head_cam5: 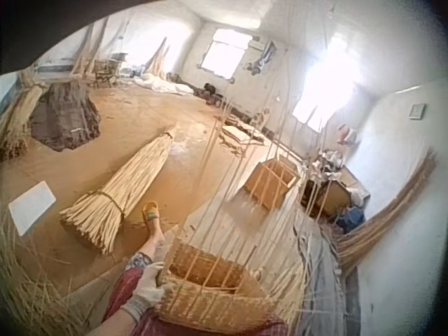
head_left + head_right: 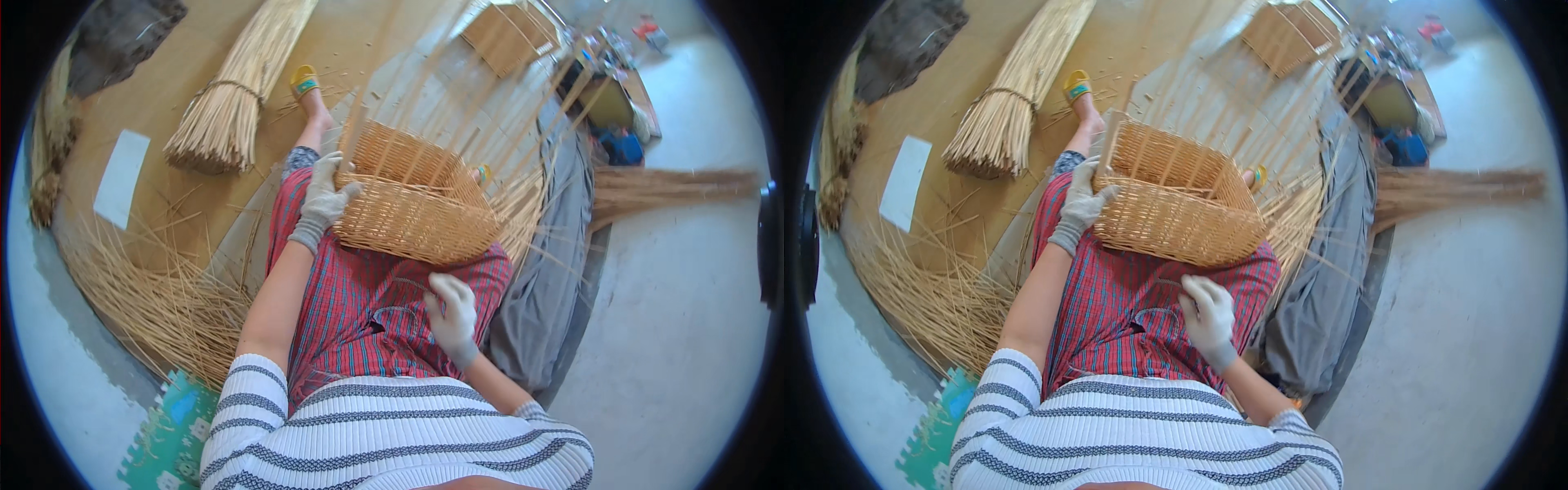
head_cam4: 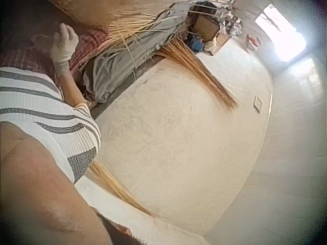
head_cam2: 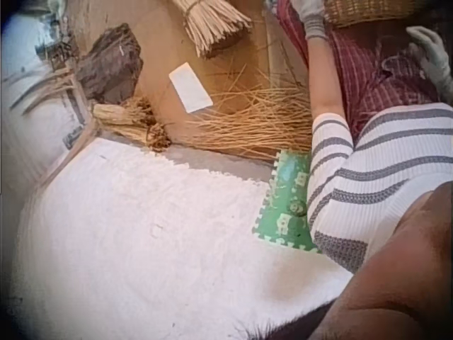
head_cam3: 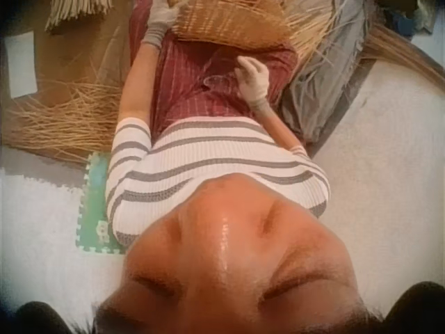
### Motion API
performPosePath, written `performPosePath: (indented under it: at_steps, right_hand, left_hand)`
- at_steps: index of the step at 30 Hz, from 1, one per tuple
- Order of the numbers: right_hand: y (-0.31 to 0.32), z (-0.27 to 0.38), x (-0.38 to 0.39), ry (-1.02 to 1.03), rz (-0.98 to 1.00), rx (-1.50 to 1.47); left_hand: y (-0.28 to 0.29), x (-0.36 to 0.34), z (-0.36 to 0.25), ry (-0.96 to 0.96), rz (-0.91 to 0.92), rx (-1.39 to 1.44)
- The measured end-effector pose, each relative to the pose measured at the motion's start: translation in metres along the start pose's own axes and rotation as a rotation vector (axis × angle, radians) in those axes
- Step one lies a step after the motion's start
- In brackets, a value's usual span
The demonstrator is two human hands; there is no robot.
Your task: The recorder is weaving a rectangular basket using long plant stalks, later using clippers to trim them.
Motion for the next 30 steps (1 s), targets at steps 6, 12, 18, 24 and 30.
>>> performPosePath:
  at_steps: [6,12,18,24,30]
  right_hand:
    - [0.025,-0.063,0.150,-0.384,0.129,0.178]
    - [0.016,-0.121,0.105,-0.662,-0.128,-0.530]
    - [0.039,-0.061,-0.025,-0.090,0.079,-0.303]
    - [0.072,-0.082,-0.126,0.295,0.179,-0.021]
    - [0.105,-0.222,-0.210,0.104,-0.009,0.318]
  left_hand:
    - [0.001,0.045,-0.041,0.008,-0.506,-0.205]
    - [-0.164,0.140,-0.048,0.309,0.360,0.202]
    - [-0.225,0.172,-0.054,0.765,0.577,0.524]
    - [-0.148,0.053,-0.118,0.331,0.336,0.514]
    - [0.016,-0.095,-0.105,0.172,-0.218,0.190]
Point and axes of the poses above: each hand's wrist, its own x-axis away from the middle knuckle, its own y-axis out of the back of the hand, z = x × y, the point moved 9 cm from there along -x, towards the middle knuckle, and after that the axes turned 13 degrees about x, right-handed, at the moved point
